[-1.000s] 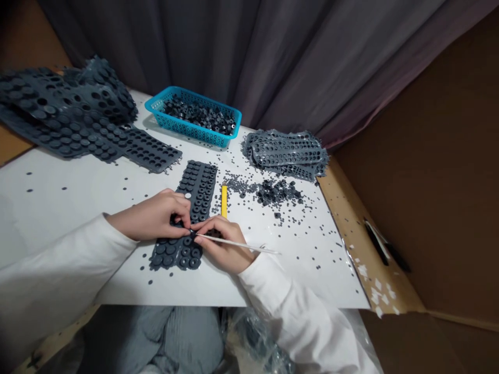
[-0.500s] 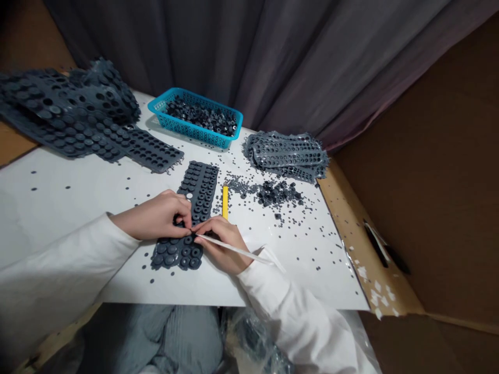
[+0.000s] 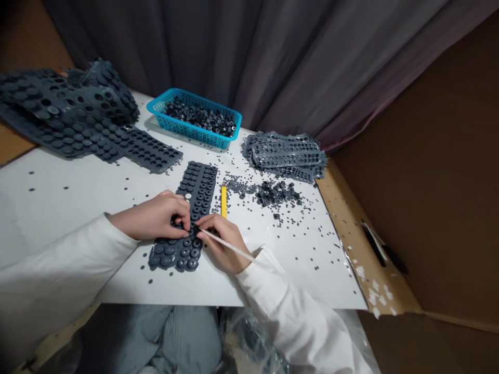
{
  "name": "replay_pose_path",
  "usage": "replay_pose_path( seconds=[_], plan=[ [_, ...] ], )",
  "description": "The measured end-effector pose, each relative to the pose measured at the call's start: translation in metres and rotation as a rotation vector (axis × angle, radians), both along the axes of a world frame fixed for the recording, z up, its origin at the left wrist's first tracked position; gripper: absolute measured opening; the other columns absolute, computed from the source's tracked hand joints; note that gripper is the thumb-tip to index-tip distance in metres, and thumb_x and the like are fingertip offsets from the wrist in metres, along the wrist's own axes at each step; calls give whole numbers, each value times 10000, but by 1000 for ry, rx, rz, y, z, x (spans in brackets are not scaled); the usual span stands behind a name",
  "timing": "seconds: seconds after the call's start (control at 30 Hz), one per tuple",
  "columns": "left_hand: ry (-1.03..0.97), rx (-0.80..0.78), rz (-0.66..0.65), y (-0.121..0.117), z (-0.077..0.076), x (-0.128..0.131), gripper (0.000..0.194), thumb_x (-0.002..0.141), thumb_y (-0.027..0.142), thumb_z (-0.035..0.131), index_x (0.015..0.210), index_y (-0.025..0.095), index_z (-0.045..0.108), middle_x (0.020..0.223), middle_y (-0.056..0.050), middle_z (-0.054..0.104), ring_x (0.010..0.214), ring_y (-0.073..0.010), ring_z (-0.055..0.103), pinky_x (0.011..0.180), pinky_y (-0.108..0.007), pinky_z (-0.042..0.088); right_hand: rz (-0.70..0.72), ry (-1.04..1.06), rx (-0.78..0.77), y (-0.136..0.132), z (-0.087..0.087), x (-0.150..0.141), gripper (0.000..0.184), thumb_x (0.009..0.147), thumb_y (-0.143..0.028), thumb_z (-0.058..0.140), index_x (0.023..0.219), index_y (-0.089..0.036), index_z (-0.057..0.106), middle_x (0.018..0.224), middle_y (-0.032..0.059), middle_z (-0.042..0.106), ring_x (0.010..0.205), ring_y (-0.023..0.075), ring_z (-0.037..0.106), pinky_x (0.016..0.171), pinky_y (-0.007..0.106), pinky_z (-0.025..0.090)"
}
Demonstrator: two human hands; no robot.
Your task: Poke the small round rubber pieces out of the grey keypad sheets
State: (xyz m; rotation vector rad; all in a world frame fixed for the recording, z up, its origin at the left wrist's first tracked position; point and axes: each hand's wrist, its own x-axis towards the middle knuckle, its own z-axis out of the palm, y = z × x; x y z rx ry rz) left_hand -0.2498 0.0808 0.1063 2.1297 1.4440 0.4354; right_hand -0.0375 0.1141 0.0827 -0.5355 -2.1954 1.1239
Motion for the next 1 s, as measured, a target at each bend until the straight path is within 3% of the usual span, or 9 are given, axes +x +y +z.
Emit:
replay_pose_path(
  seconds=[0.13, 0.3, 0.53, 1.0],
  plan=[
    [-63, 17, -44, -1, 4, -2, 67, 648, 180, 676, 708, 202, 661, 707, 41, 587, 709, -124, 545, 711, -247, 343, -33, 42, -108, -2, 4, 1, 168, 884, -353, 584, 822, -197, 569, 914, 80, 643, 865, 179, 621, 767, 326, 503],
    [-98, 30, -151, -2, 2, -2, 56, 641, 194, 705, 688, 217, 684, 688, 44, 588, 695, -116, 542, 736, -258, 332, 98, 6, -39, -5, 6, 2, 153, 874, -336, 602, 805, -199, 588, 894, 88, 685, 863, 186, 622, 809, 361, 490],
    [-15, 46, -137, -2, 0, 0, 98, 630, 268, 759, 694, 223, 699, 686, 38, 595, 723, -132, 532, 789, -288, 306, 136, -27, 21, -6, 5, 3, 140, 871, -339, 608, 808, -214, 597, 943, 95, 716, 919, 208, 581, 831, 392, 484],
    [13, 23, -133, -4, 3, 6, 40, 654, 223, 713, 639, 215, 677, 669, 41, 601, 717, -135, 521, 806, -310, 277, 139, -45, 25, -7, 4, 3, 153, 886, -355, 590, 818, -219, 595, 914, 75, 721, 912, 208, 559, 836, 396, 471]
  ],
)
